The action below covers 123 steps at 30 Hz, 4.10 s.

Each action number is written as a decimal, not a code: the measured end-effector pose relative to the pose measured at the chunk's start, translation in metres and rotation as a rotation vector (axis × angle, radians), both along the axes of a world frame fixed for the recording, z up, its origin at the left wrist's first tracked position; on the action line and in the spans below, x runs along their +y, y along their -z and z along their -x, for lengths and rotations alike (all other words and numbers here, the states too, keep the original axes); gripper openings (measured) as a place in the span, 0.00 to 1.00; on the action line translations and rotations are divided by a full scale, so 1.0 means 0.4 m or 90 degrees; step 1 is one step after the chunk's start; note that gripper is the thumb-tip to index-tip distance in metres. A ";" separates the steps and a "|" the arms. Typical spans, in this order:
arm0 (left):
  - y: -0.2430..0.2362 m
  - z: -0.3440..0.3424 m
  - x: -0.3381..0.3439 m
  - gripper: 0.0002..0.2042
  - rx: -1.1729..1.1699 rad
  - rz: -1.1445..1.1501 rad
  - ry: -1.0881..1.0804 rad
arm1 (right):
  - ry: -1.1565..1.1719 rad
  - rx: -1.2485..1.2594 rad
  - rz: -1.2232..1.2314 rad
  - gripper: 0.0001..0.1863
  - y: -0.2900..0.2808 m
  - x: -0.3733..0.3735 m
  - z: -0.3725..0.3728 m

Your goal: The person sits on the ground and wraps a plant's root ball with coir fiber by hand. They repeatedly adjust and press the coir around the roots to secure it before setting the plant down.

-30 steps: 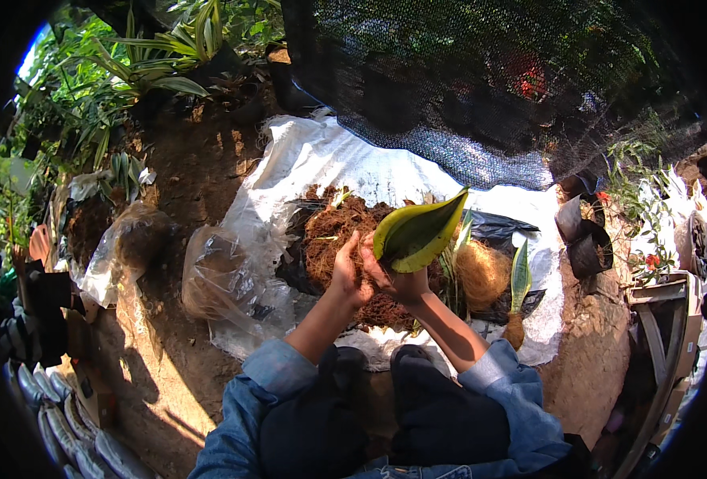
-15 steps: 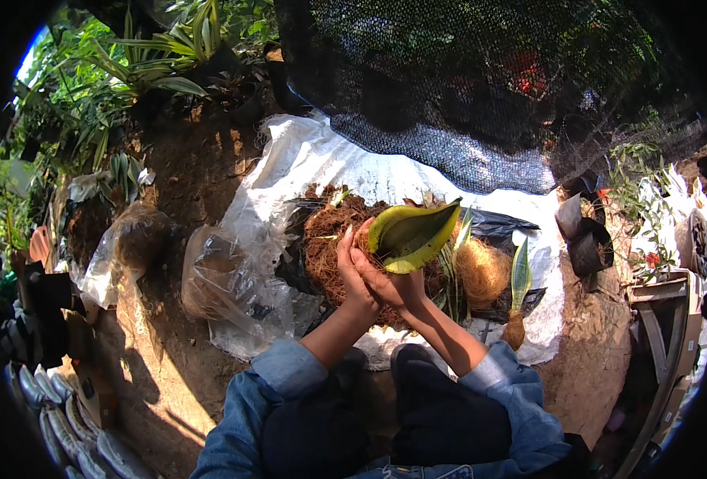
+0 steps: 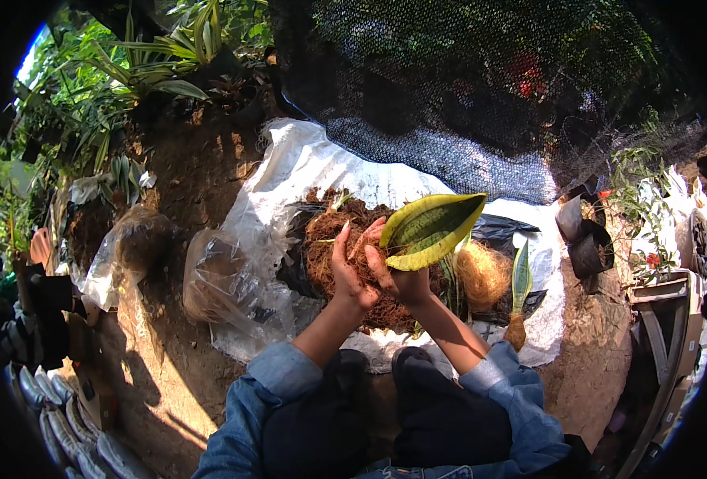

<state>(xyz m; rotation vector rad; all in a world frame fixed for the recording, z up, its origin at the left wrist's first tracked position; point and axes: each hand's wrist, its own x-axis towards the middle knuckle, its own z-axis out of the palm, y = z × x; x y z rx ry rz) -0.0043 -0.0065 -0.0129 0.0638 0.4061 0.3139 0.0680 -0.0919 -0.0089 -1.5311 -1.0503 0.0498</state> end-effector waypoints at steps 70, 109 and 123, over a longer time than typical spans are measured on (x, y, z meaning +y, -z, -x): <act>-0.106 0.058 0.069 0.19 0.054 -0.051 0.085 | 0.461 0.215 0.421 0.14 0.177 -0.753 -0.318; -0.088 0.053 0.056 0.20 0.062 -0.021 0.131 | 0.464 -0.073 0.833 0.48 0.424 -0.571 -0.310; -0.098 0.062 0.055 0.17 0.093 -0.030 0.118 | 0.427 0.323 0.536 0.23 0.352 -0.730 -0.412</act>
